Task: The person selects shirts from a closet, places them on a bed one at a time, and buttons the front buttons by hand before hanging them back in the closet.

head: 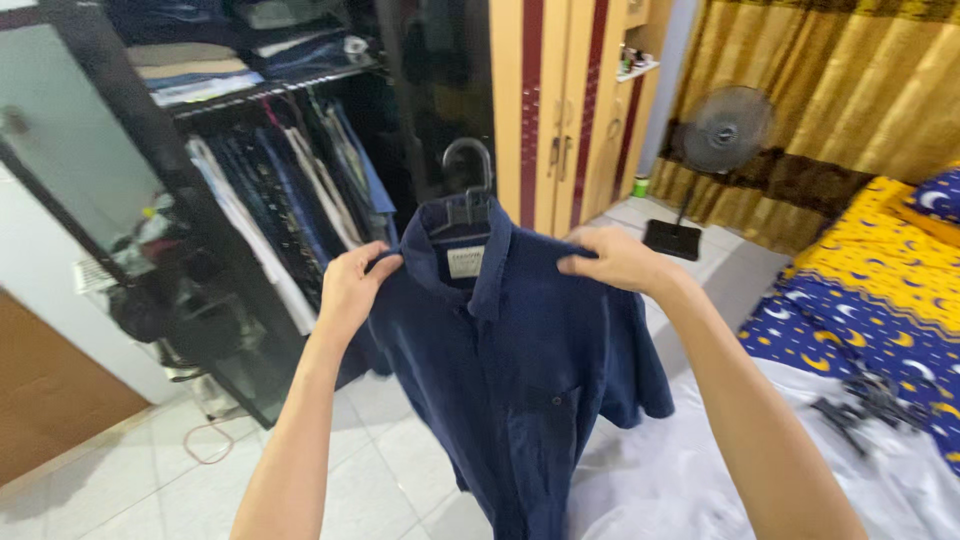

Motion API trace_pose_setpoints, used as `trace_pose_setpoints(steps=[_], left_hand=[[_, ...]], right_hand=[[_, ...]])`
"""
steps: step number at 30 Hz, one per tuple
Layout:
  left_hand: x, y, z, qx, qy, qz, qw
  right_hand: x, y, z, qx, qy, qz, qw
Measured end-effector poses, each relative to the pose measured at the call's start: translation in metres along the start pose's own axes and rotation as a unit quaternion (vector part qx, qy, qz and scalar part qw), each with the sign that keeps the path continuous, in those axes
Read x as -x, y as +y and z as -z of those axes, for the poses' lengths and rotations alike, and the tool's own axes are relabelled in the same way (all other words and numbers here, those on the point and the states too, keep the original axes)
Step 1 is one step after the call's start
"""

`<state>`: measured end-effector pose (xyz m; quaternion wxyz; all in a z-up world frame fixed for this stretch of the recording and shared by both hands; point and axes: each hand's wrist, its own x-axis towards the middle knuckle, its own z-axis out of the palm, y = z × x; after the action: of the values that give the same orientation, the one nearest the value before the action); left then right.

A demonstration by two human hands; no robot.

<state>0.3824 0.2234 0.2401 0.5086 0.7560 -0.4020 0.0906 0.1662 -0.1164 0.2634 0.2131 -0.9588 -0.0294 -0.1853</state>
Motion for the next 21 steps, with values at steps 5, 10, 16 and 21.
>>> trace_pose_setpoints(steps=[5,10,16,21], left_hand=[[-0.012,-0.073,0.027,-0.087,0.013,-0.016,0.996],[-0.065,-0.042,0.091,-0.184,0.254,-0.138,0.939],[-0.024,-0.158,0.081,-0.29,0.304,-0.25,0.873],[0.089,-0.259,0.015,-0.177,-0.294,0.162,0.925]], right_hand=[[-0.1,0.016,-0.082,0.188,-0.188,-0.185,0.946],[-0.165,-0.074,-0.089,0.174,0.382,-0.03,0.907],[-0.159,-0.06,-0.175,0.247,0.418,0.097,0.869],[-0.11,0.079,-0.352,0.147,-0.198,-0.136,0.96]])
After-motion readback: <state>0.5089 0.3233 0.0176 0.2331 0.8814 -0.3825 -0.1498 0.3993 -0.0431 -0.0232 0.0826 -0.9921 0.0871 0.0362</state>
